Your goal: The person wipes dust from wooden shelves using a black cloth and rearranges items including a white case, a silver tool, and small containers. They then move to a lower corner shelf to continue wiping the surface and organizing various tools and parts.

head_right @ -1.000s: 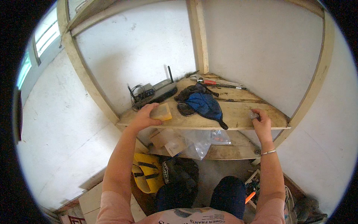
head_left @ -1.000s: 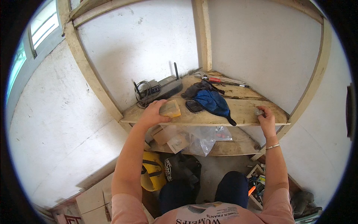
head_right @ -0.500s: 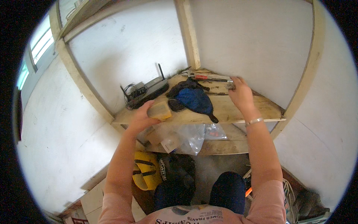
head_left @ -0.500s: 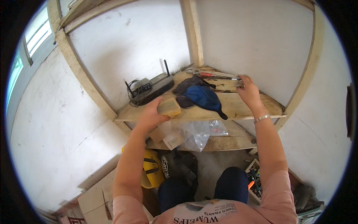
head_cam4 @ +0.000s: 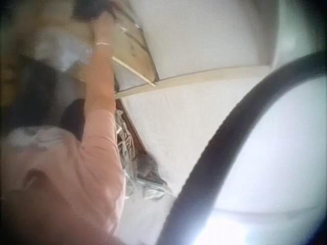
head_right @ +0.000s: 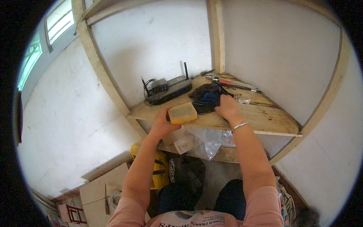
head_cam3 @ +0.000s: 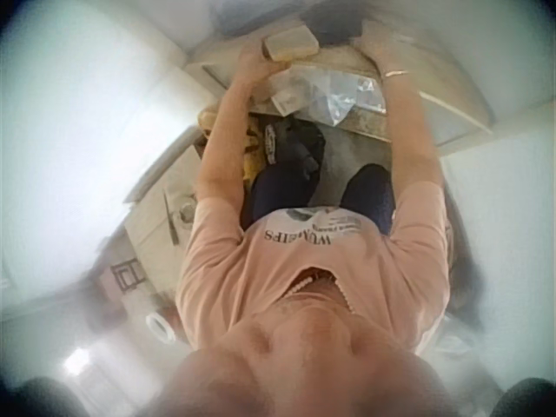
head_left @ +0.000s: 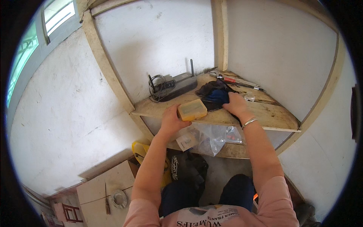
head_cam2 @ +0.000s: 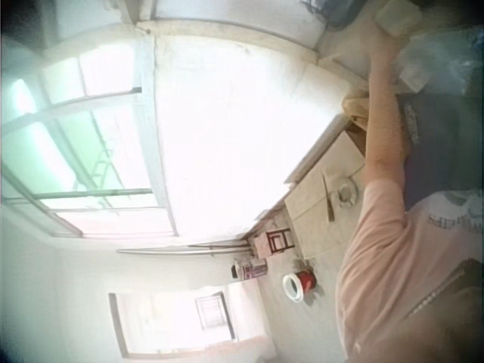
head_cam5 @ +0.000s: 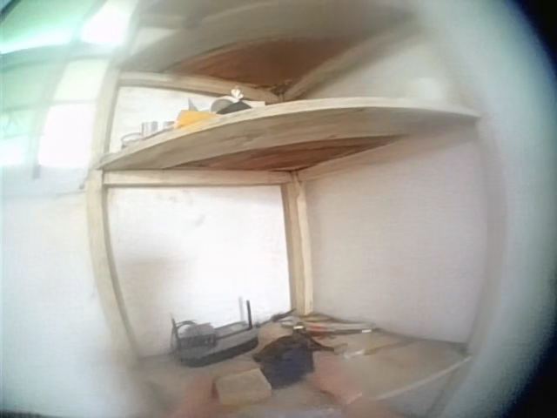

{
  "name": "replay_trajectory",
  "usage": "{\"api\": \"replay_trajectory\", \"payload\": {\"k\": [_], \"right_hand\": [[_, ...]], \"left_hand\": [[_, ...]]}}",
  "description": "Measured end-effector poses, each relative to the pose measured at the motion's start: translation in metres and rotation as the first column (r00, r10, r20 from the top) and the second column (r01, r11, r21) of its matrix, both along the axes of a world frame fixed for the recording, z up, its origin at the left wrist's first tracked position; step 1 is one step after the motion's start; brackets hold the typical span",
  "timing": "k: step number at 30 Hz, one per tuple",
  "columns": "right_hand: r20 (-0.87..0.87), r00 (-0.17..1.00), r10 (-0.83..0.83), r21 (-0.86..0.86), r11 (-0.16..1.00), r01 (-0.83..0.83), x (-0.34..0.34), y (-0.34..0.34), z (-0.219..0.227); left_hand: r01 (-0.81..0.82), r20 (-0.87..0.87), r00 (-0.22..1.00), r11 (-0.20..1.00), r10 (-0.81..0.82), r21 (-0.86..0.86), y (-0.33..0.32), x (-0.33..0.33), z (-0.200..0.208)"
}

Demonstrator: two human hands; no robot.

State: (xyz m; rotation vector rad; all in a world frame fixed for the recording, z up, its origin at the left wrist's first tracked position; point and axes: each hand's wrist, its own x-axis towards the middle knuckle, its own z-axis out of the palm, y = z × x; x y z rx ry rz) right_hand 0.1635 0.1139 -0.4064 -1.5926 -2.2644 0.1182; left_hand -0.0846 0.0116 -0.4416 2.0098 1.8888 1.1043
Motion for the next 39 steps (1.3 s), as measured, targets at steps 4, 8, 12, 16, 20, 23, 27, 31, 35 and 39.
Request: {"api": "replay_trajectory", "payload": {"k": [4,8,12,16,20,23,27,31,35,39], "right_hand": [[-0.349,0.936,0.032,-0.014,0.999,-0.040,-0.001,-0.004,0.018],[-0.358,0.830,0.427,0.404,0.873,-0.274,-0.050,-0.045,0.034],[-0.234,0.757,0.610,0.516,0.738,-0.435,-0.097,-0.059,0.008],[-0.223,0.844,0.487,0.289,0.860,-0.420,-0.094,-0.049,0.014],[-0.050,0.980,0.195,0.157,0.970,-0.185,-0.068,-0.027,0.023],[0.136,0.989,0.052,0.347,0.933,-0.097,-0.062,-0.021,0.028],[-0.011,0.882,0.472,0.464,0.783,-0.414,-0.092,-0.060,0.036],[0.028,0.871,0.490,0.421,0.785,-0.455,-0.111,-0.064,0.015],[0.032,0.970,0.240,0.285,0.928,-0.239,-0.073,-0.036,0.017],[0.095,0.976,0.198,0.257,0.942,-0.216,-0.061,-0.030,0.014]], "left_hand": [[-0.040,0.096,0.995,0.991,0.028,0.125,-0.014,0.017,0.005],[-0.108,0.385,0.923,0.972,0.021,0.208,-0.010,0.025,-0.011],[-0.087,0.481,0.876,0.966,-0.043,0.245,-0.002,0.035,-0.020],[-0.099,0.481,0.877,0.974,-0.011,0.203,-0.007,0.036,-0.017],[-0.159,0.435,0.898,0.971,0.068,0.176,-0.008,0.037,-0.017],[-0.113,0.442,0.896,0.981,0.033,0.157,-0.005,0.033,-0.015],[-0.086,0.454,0.891,0.980,-0.006,0.182,-0.010,0.032,-0.012],[-0.025,0.525,0.847,0.981,-0.081,0.191,-0.005,0.029,-0.016],[-0.144,0.423,0.903,0.982,0.080,0.121,-0.007,0.033,-0.014],[-0.143,0.534,0.842,0.985,0.073,0.091,-0.007,0.035,-0.010]]}}
